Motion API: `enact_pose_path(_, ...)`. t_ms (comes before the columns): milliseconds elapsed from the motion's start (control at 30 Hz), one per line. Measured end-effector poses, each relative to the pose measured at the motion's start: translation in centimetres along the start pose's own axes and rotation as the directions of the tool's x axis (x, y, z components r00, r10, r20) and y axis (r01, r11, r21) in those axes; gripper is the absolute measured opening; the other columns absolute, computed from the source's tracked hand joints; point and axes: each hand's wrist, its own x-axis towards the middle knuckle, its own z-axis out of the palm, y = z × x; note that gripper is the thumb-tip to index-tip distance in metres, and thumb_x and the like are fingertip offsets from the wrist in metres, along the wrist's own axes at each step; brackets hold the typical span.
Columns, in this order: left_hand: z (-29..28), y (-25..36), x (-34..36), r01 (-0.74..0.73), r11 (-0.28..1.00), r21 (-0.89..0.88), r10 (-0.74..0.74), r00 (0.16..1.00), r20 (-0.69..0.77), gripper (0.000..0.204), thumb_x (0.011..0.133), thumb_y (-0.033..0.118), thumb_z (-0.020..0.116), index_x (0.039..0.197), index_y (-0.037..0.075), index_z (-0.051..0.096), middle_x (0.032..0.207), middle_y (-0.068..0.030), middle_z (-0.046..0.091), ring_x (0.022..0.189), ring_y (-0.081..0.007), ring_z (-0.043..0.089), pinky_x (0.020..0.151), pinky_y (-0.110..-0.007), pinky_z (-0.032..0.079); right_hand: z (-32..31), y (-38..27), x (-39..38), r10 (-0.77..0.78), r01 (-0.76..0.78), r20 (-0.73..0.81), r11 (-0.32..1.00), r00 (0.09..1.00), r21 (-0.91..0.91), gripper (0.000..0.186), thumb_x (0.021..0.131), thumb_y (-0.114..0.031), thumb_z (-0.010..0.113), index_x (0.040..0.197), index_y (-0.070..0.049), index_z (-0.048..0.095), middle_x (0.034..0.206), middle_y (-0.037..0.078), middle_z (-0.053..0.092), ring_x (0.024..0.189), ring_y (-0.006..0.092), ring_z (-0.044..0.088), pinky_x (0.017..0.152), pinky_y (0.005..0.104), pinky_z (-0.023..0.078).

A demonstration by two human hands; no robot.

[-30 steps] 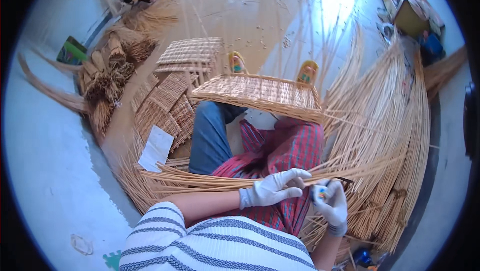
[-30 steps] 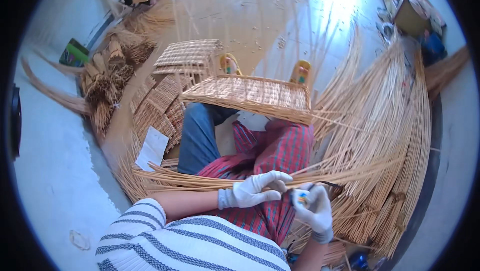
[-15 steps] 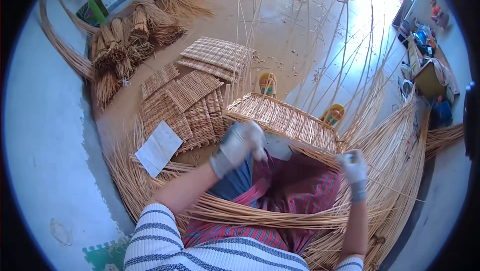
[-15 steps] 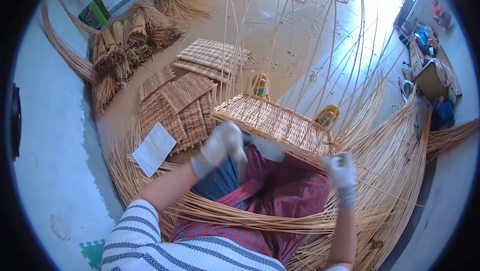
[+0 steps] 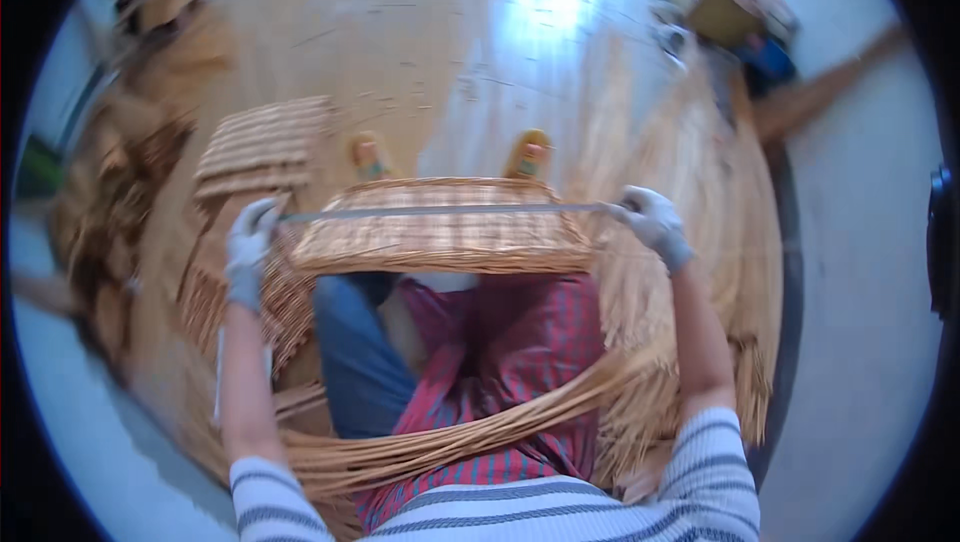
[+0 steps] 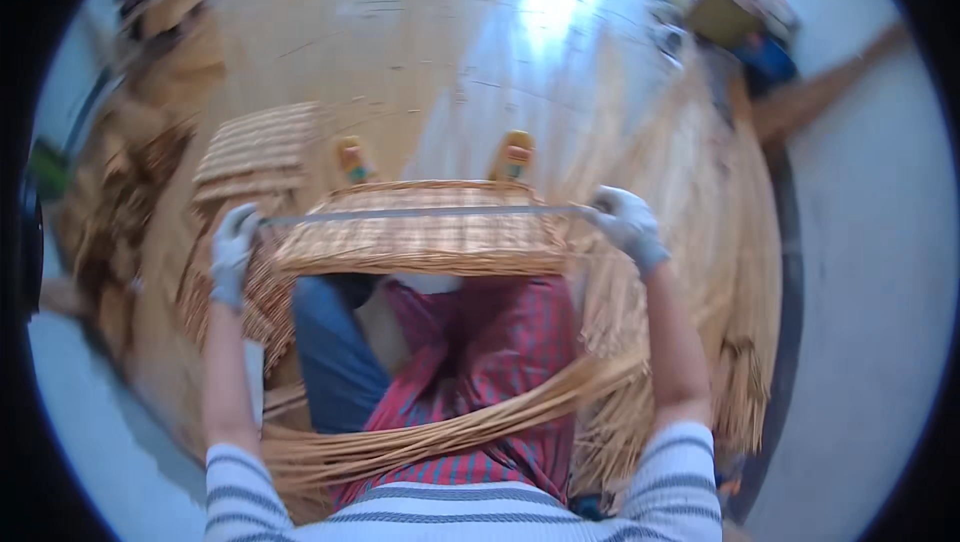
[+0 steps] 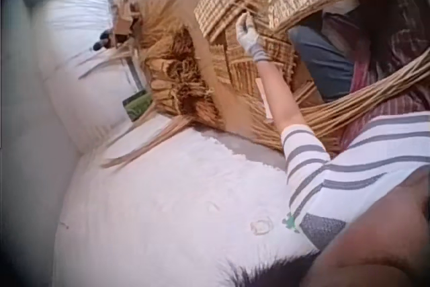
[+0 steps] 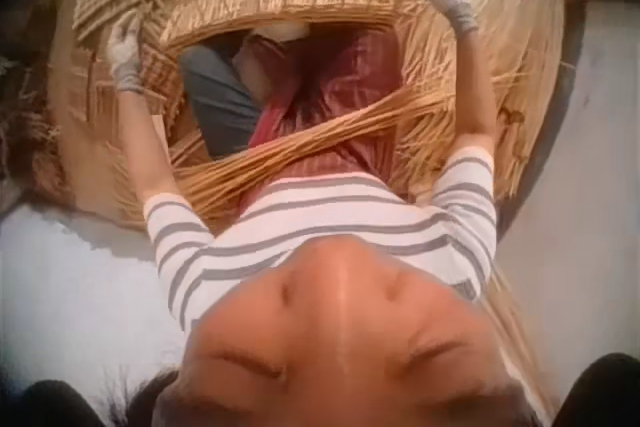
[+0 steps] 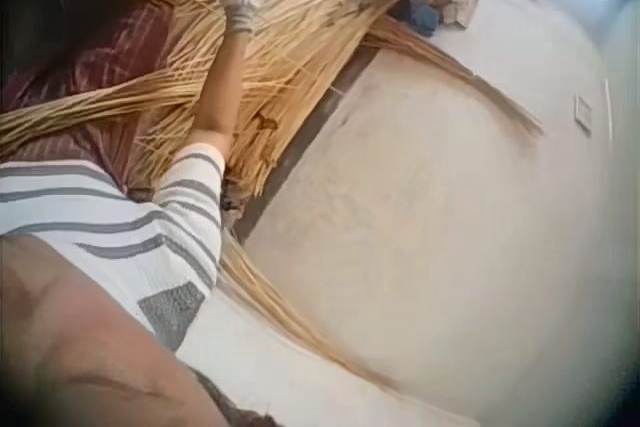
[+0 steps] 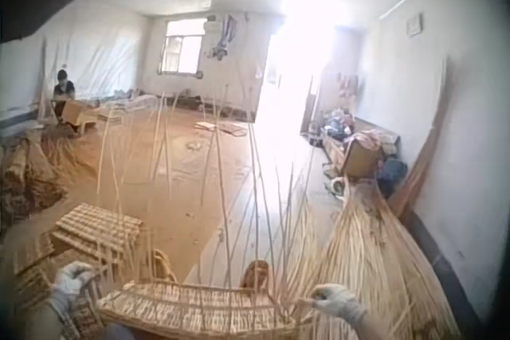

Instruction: Weaving a wicker basket or structure using strands of straw-like material, including cutting and measuring.

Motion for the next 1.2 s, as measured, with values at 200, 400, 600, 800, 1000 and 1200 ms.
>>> enact_pose_path(200,0.1,-2.7,1.4,0.078,0.973,-0.218,-0.083,0.996,-0.017,0.028,0.095,0.007,0.069,0.123,0.005,0.071,0.111,0.0000,0.072,0.090,-0.0074,0.065,0.077,-0.022,0.054,0.9,2.2,0.0,-0.102,0.106,-0.030,0.950,0.994,0.292,0.023,0.090,-0.026,0.072,0.110,-0.015,0.076,0.085,0.005,0.071,0.075,0.0145,0.065,0.072,0.0305,0.053)
enact_pose_path(400,-0.2,-0.5,1.3,0.078,0.996,0.043,-0.081,0.994,0.079,0.025,0.096,0.006,0.068,0.120,0.004,0.071,0.105,0.0002,0.072,0.086,-0.0068,0.063,0.072,-0.021,0.053,1.5,3.2,0.1,-0.105,0.105,-0.014,0.949,0.994,0.298,0.023,0.092,-0.019,0.070,0.114,-0.014,0.076,0.101,0.010,0.077,0.091,0.0197,0.073,0.084,0.0312,0.056)
enact_pose_path(600,-0.2,0.7,0.8,0.082,0.988,0.132,-0.092,0.993,0.075,0.022,0.096,0.004,0.066,0.117,0.003,0.072,0.102,-0.0009,0.072,0.081,-0.0071,0.063,0.067,-0.022,0.052,1.4,3.5,0.6,-0.112,0.090,0.046,0.937,0.993,0.338,0.024,0.091,-0.016,0.071,0.115,-0.011,0.076,0.101,0.012,0.076,0.091,0.0206,0.074,0.085,0.0307,0.056)
enact_pose_path(800,-0.9,-0.2,1.4,0.026,0.974,0.223,-0.043,0.996,0.072,0.022,0.095,0.004,0.067,0.117,0.002,0.071,0.099,-0.0013,0.072,0.079,-0.0073,0.063,0.065,-0.023,0.052,1.7,3.6,1.0,-0.134,0.105,0.053,0.923,0.990,0.369,0.024,0.091,-0.015,0.071,0.114,-0.010,0.076,0.100,0.013,0.077,0.091,0.0203,0.074,0.084,0.0306,0.056)
enact_pose_path(1000,0.3,1.7,1.1,0.008,0.952,0.308,-0.029,0.998,0.061,0.020,0.092,0.003,0.070,0.111,0.001,0.070,0.094,-0.0022,0.072,0.077,-0.0083,0.063,0.067,-0.025,0.052,2.3,4.8,1.0,-0.203,0.142,0.062,0.844,0.977,0.517,0.025,0.092,-0.008,0.068,0.116,-0.011,0.076,0.100,0.010,0.077,0.091,0.0162,0.073,0.082,0.0289,0.056)
enact_pose_path(1200,0.9,2.6,1.1,-0.019,0.923,0.384,-0.019,0.995,0.095,0.018,0.092,0.003,0.070,0.109,0.000,0.070,0.092,-0.0024,0.072,0.076,-0.0081,0.061,0.068,-0.025,0.051,1.4,3.0,-1.1,-0.344,0.355,-0.113,0.929,0.932,0.101,0.039,0.090,-0.006,0.062,0.127,-0.016,0.068,0.110,0.012,0.074,0.097,0.0268,0.072,0.087,0.0363,0.057)
